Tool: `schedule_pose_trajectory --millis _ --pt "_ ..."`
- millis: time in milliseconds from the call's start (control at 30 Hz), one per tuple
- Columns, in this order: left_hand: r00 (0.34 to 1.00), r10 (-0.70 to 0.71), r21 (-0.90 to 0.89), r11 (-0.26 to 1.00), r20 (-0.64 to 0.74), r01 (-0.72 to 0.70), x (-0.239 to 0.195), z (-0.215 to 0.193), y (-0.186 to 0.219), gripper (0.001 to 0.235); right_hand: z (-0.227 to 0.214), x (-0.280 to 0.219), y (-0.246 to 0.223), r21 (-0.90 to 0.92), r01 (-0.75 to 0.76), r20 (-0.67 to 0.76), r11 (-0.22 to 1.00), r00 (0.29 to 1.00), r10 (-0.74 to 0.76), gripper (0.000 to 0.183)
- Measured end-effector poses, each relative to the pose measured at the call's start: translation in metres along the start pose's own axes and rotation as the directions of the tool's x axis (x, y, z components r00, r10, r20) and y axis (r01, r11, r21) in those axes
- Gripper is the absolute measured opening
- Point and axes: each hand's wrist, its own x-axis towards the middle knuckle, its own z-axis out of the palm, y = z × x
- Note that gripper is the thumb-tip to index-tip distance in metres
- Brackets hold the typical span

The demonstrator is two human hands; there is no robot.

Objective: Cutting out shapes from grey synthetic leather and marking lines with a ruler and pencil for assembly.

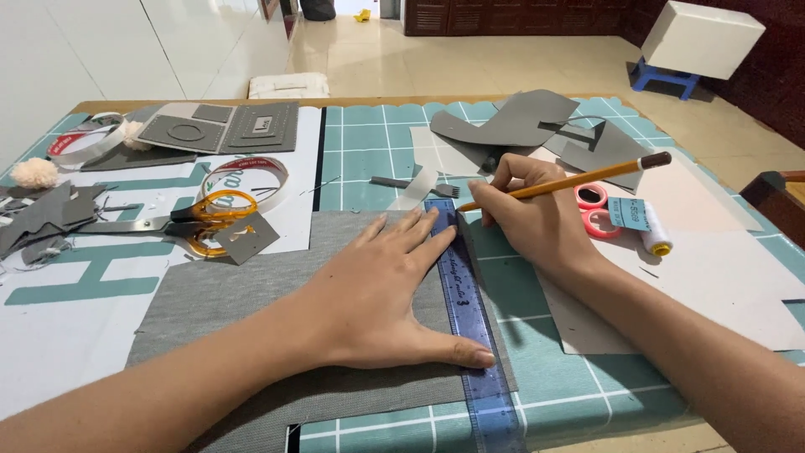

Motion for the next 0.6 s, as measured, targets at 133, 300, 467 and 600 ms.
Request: schedule_pose_trajectory --millis 133,300,467,600 --pt "1.000 -0.004 0.002 1.000 -0.007 0.004 0.000 0.000 0.000 0.130 0.000 -0.002 0.001 0.024 0.039 0.014 0.999 0.999 -0.040 0.033" --pt "1.000 -0.002 0.006 1.000 -0.019 0.002 0.001 0.000 0.000 0.131 0.001 -0.003 -0.002 -0.044 0.075 0.022 0.996 0.997 -0.074 0.036" --pt "0.998 -0.008 0.030 0.999 -0.057 0.010 0.001 0.002 0.002 0.130 0.002 -0.006 -0.009 -0.114 0.064 0.010 0.991 0.998 -0.063 0.036" --pt "0.999 -0.019 0.014 1.000 -0.030 0.019 0.002 0.001 0.002 0.130 0.003 -0.006 -0.008 -0.127 0.074 0.014 0.989 0.997 -0.073 0.035"
